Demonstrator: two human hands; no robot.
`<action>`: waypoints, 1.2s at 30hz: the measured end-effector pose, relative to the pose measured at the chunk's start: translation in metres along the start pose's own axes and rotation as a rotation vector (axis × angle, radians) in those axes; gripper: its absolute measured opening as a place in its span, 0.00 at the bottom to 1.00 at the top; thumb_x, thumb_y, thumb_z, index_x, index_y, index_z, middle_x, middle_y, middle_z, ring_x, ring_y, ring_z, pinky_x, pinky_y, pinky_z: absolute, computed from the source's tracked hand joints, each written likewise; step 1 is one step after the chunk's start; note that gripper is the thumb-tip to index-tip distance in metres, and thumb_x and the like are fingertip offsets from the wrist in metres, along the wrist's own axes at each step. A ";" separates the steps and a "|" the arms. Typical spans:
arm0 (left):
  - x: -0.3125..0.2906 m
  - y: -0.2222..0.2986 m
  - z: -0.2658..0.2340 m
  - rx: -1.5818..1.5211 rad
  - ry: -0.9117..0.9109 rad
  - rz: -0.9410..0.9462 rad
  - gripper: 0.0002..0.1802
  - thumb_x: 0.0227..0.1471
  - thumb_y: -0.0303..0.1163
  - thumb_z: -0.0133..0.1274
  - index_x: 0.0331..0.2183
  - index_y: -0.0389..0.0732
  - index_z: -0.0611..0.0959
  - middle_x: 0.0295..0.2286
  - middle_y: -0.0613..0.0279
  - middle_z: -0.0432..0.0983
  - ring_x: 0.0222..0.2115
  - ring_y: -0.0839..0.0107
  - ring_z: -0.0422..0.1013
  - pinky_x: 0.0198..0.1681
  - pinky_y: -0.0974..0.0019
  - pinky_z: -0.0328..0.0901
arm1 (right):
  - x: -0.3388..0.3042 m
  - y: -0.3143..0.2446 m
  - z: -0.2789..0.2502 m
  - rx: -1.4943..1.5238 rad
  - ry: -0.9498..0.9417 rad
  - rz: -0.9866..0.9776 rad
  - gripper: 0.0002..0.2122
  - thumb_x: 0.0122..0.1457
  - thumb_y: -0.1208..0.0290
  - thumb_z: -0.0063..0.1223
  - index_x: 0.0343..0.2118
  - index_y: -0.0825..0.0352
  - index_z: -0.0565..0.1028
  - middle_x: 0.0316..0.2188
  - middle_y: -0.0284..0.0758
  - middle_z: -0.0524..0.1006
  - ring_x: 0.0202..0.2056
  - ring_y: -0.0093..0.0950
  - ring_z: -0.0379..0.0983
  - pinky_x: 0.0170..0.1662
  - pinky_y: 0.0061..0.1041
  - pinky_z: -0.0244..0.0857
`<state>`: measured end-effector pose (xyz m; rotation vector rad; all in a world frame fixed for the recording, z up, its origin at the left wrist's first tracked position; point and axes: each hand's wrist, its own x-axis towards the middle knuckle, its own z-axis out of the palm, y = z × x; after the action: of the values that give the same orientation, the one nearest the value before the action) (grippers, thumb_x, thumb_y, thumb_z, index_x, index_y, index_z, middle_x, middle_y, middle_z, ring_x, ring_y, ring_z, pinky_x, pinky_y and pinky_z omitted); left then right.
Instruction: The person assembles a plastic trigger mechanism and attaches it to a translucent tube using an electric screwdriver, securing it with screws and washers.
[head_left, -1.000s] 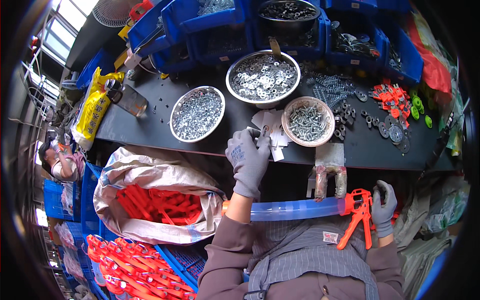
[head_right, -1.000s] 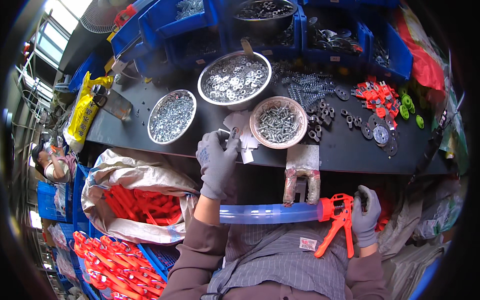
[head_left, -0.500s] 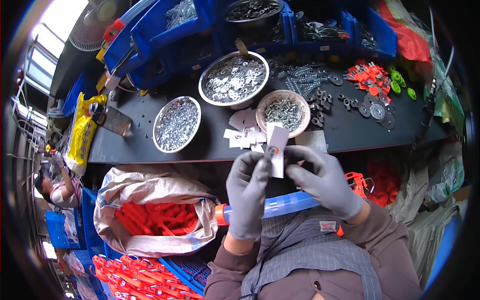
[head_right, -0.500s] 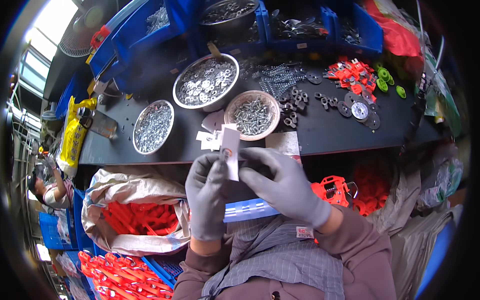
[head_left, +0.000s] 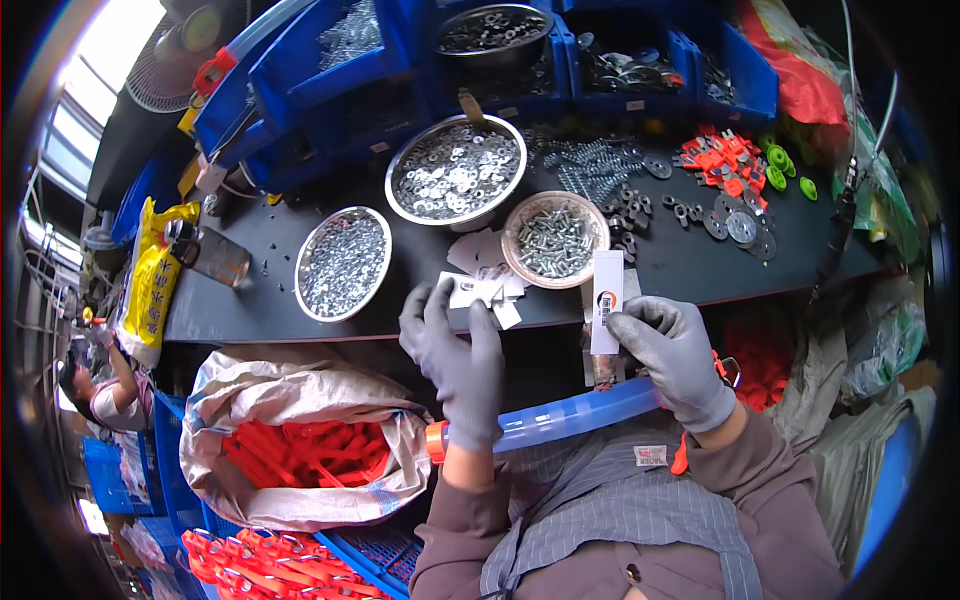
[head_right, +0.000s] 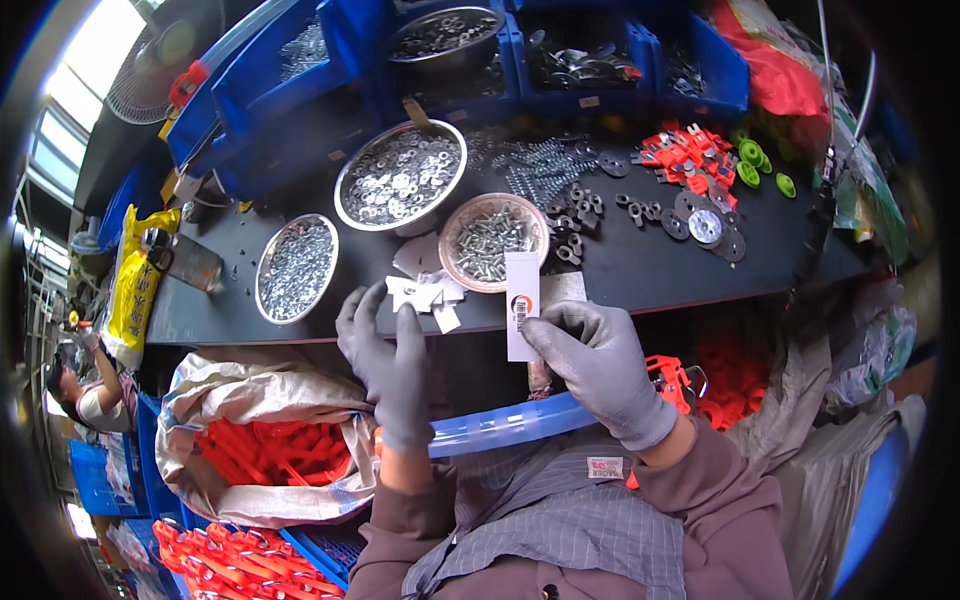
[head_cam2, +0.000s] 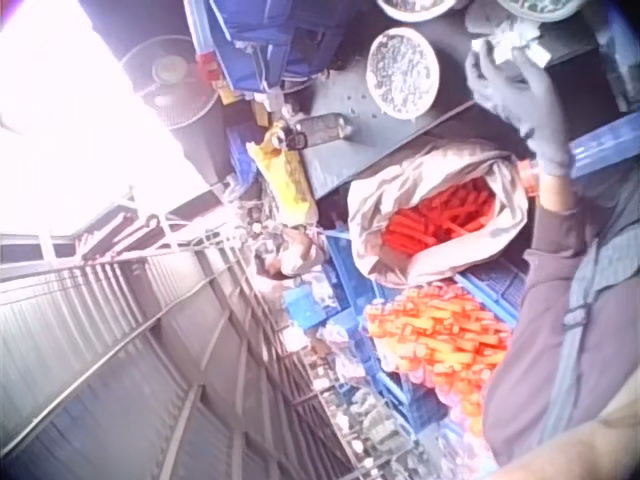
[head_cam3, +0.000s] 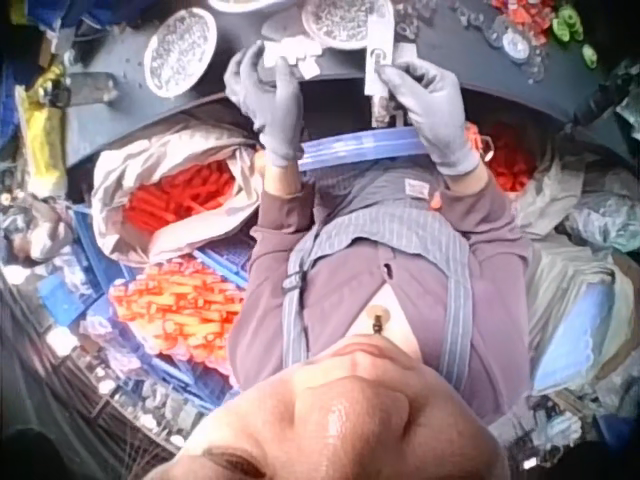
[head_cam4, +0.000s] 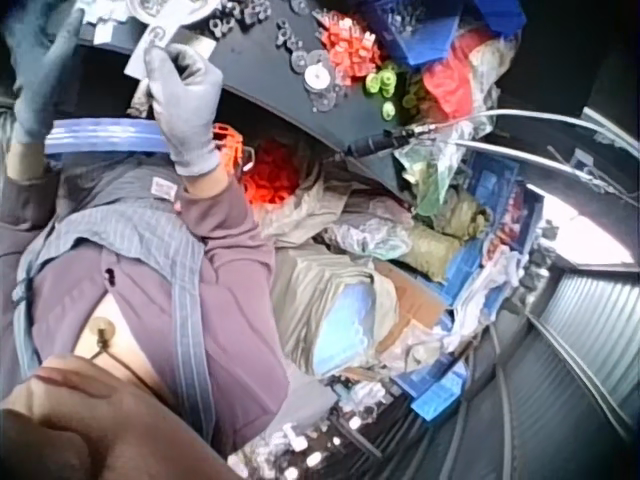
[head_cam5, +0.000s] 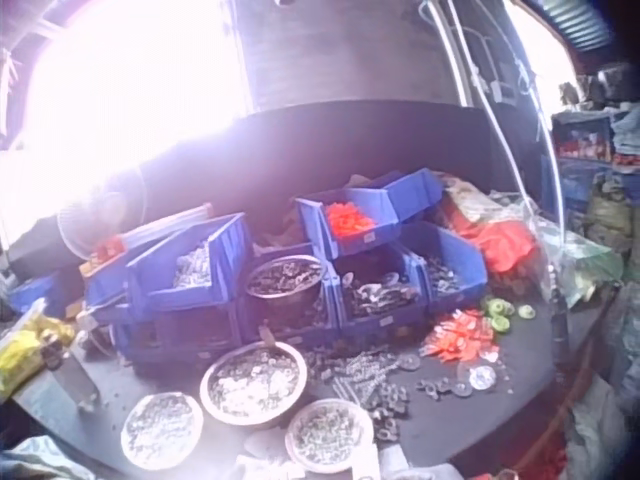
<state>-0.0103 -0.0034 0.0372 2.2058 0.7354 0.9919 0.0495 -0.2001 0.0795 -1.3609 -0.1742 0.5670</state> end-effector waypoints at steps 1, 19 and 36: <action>-0.008 0.005 -0.011 -0.200 -0.108 0.024 0.16 0.52 0.27 0.54 0.44 0.34 0.78 0.42 0.50 0.71 0.48 0.60 0.67 0.53 0.59 0.60 | -0.001 -0.001 0.001 0.003 0.001 0.001 0.08 0.61 0.73 0.54 0.31 0.74 0.78 0.22 0.28 0.76 0.22 0.11 0.68 0.25 0.15 0.61; -0.042 0.046 -0.046 -0.862 -0.774 -0.565 0.07 0.56 0.25 0.52 0.35 0.32 0.81 0.28 0.69 0.75 0.30 0.85 0.67 0.35 0.77 0.63 | -0.012 0.001 0.013 -0.030 -0.059 0.008 0.08 0.62 0.73 0.54 0.32 0.73 0.79 0.22 0.23 0.74 0.24 0.08 0.63 0.25 0.13 0.56; -0.060 0.048 -0.050 -0.405 -0.550 0.114 0.07 0.44 0.24 0.58 0.30 0.38 0.78 0.27 0.58 0.74 0.31 0.60 0.68 0.35 0.59 0.61 | -0.030 -0.008 0.003 -0.933 -0.134 -0.791 0.11 0.42 0.70 0.64 0.33 0.58 0.81 0.31 0.29 0.78 0.32 0.32 0.73 0.40 0.34 0.59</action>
<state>-0.0722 -0.0619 0.0711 2.0258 0.1419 0.4821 0.0250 -0.2129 0.0940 -1.9611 -1.1374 -0.1465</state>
